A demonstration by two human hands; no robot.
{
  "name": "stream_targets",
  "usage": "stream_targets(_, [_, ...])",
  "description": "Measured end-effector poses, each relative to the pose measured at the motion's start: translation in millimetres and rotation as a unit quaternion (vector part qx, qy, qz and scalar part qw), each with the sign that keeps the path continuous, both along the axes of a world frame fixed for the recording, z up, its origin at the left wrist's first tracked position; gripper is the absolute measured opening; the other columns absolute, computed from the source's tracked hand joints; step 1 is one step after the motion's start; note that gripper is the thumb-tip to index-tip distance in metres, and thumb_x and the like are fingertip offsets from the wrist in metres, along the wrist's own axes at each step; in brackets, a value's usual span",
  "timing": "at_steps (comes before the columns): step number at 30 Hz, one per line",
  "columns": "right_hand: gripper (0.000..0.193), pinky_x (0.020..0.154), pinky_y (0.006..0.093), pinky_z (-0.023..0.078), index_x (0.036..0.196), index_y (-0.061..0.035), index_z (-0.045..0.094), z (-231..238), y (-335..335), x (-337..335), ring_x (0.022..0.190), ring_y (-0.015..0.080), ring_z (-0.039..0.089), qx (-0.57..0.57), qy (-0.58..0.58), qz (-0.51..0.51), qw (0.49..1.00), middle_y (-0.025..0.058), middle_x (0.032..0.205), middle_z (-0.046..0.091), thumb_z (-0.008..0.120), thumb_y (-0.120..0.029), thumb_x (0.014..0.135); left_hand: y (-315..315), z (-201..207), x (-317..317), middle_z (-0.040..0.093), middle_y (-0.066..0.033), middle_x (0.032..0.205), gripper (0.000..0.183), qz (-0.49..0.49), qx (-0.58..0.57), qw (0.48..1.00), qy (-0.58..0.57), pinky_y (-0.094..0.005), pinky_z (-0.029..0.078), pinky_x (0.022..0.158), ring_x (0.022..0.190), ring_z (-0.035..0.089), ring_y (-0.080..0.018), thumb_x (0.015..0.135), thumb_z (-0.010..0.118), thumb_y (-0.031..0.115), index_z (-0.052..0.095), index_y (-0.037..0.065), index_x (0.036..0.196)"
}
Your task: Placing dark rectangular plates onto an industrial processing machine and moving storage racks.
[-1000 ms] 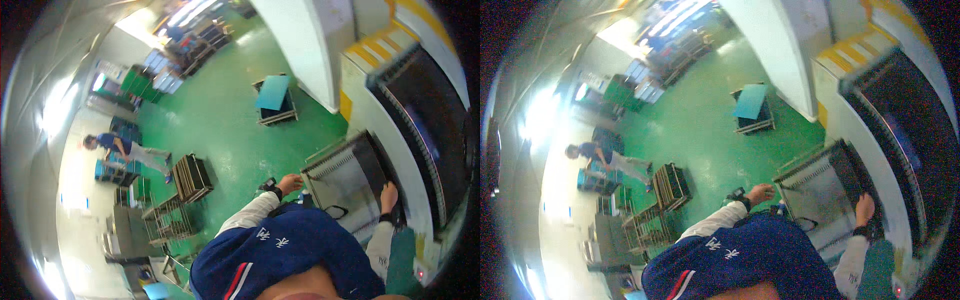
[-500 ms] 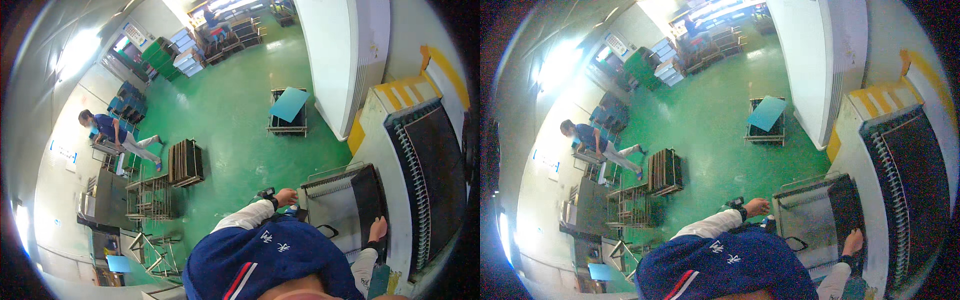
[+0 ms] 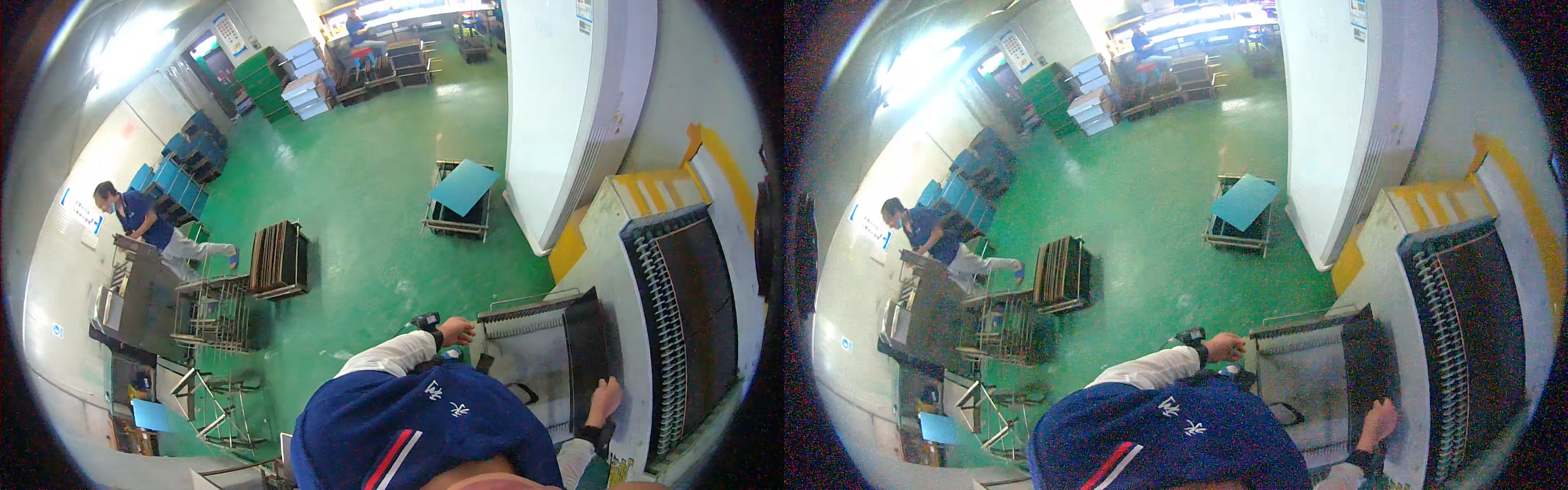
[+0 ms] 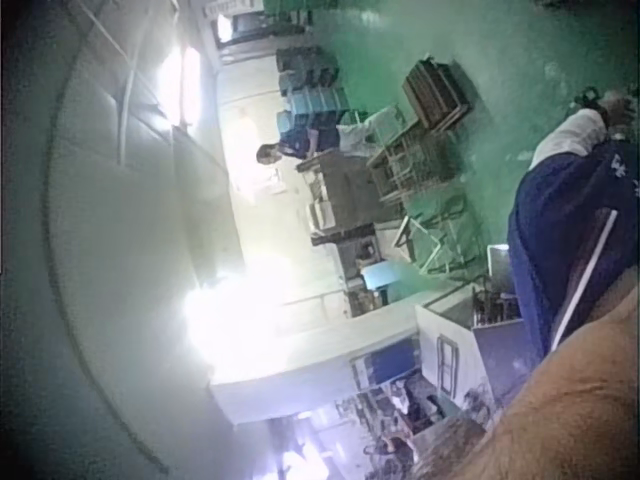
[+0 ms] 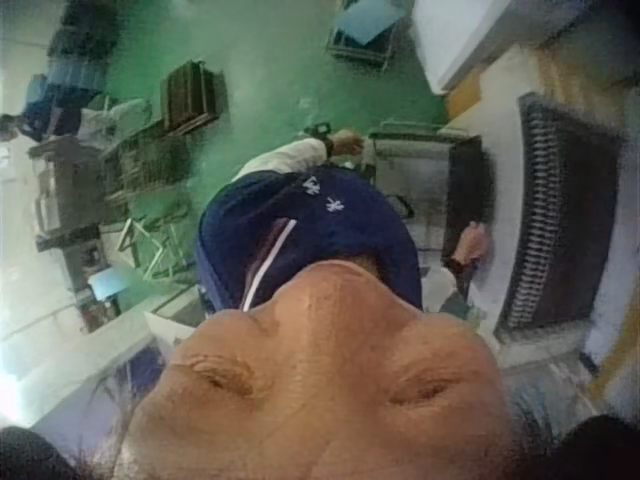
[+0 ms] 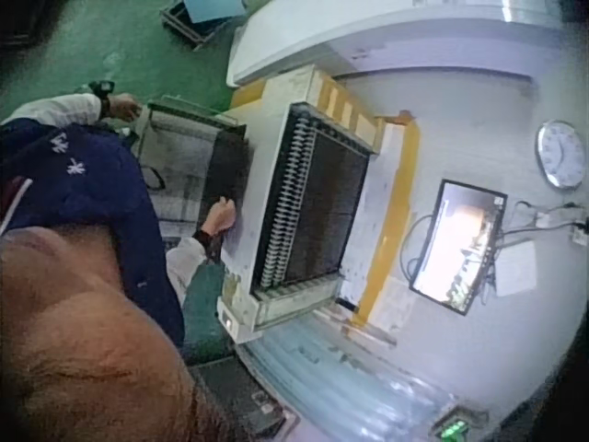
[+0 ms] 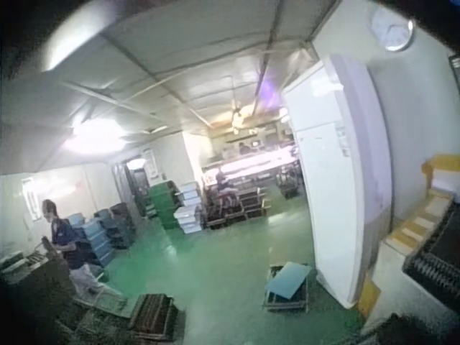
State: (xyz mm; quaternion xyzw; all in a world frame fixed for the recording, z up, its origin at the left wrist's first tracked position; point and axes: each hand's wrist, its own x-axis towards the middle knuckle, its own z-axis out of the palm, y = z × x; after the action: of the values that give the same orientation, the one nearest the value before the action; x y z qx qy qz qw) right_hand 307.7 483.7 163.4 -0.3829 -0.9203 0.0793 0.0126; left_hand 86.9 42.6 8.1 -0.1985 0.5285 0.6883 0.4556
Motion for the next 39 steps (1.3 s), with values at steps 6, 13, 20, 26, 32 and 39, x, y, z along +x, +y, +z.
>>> stream_targets(6, [0.036, 0.082, 0.0465, 0.046, 0.107, 0.0033, 0.063, 102.7, -16.1, 34.0, 0.095, 0.0421, 0.06, 0.044, 0.098, -0.058, 0.993, 0.0254, 0.1, 0.064, 0.067, -0.023, 0.082, 27.3, 47.9, -10.0, 0.061, -0.0076, 0.091, 0.027, -0.078, 0.054, 0.995, 0.012, -0.0329, 0.052, 0.061, 0.076, 0.063, -0.0207, 0.091, 0.062, 0.023, 0.054, 0.005, 0.11])
stream_targets(13, [0.046, 0.095, 0.0401, 0.044, 0.118, 0.0067, 0.057, 103.2, 0.6, 71.0, 0.101, 0.0374, 0.06, 0.056, 0.247, -0.031, 0.967, 0.0228, 0.116, 0.061, 0.064, -0.023, 0.084, 57.4, 42.6, -8.3, 0.062, -0.0076, 0.096, 0.035, -0.215, 0.108, 0.969, 0.063, -0.0351, 0.054, 0.067, 0.079, 0.062, -0.0192, 0.09, 0.064, 0.032, 0.056, 0.006, 0.112])
stream_targets(20, [0.051, 0.09, 0.0351, 0.048, 0.118, 0.0072, 0.056, 109.9, -76.2, 60.1, 0.099, 0.0276, 0.06, -0.395, 0.469, -0.284, 0.737, 0.018, 0.118, 0.06, 0.064, -0.033, 0.088, 71.6, 53.3, 6.7, 0.06, -0.0076, 0.11, 0.055, -0.402, 0.13, 0.898, 0.127, -0.0385, 0.05, 0.076, 0.092, 0.059, -0.0206, 0.085, 0.07, 0.043, 0.054, 0.007, 0.124])
stream_targets(26, [0.055, 0.083, 0.0358, 0.052, 0.118, 0.0082, 0.056, 75.9, -96.5, 60.9, 0.091, 0.0263, 0.061, -0.332, 0.496, -0.165, 0.785, 0.0191, 0.113, 0.06, 0.064, -0.038, 0.089, 69.8, 72.9, -0.1, 0.057, -0.0081, 0.112, 0.06, -0.404, 0.153, 0.89, 0.145, -0.0362, 0.047, 0.08, 0.097, 0.055, -0.0187, 0.083, 0.071, 0.044, 0.053, 0.007, 0.128])
stream_targets(32, [0.047, 0.078, 0.0355, 0.054, 0.12, 0.0096, 0.055, 52.8, -108.7, 67.0, 0.091, 0.0243, 0.062, -0.335, 0.469, -0.148, 0.804, 0.019, 0.11, 0.06, 0.06, -0.029, 0.093, 68.9, 75.6, -3.0, 0.057, -0.0049, 0.092, 0.05, -0.358, 0.067, 0.907, 0.212, -0.0283, 0.044, 0.055, 0.073, 0.055, -0.0135, 0.083, 0.073, 0.036, 0.054, 0.006, 0.118])
stream_targets(39, [0.042, 0.077, 0.0351, 0.054, 0.128, 0.0015, 0.054, 49.1, -93.1, 49.4, 0.091, 0.0238, 0.062, -0.403, 0.432, -0.277, 0.757, 0.0172, 0.112, 0.058, 0.063, -0.016, 0.091, 63.1, 90.8, -7.9, 0.058, -0.0079, 0.083, 0.041, -0.276, 0.062, 0.942, 0.182, -0.0321, 0.053, 0.055, 0.067, 0.06, -0.0162, 0.08, 0.077, 0.023, 0.05, 0.004, 0.103])
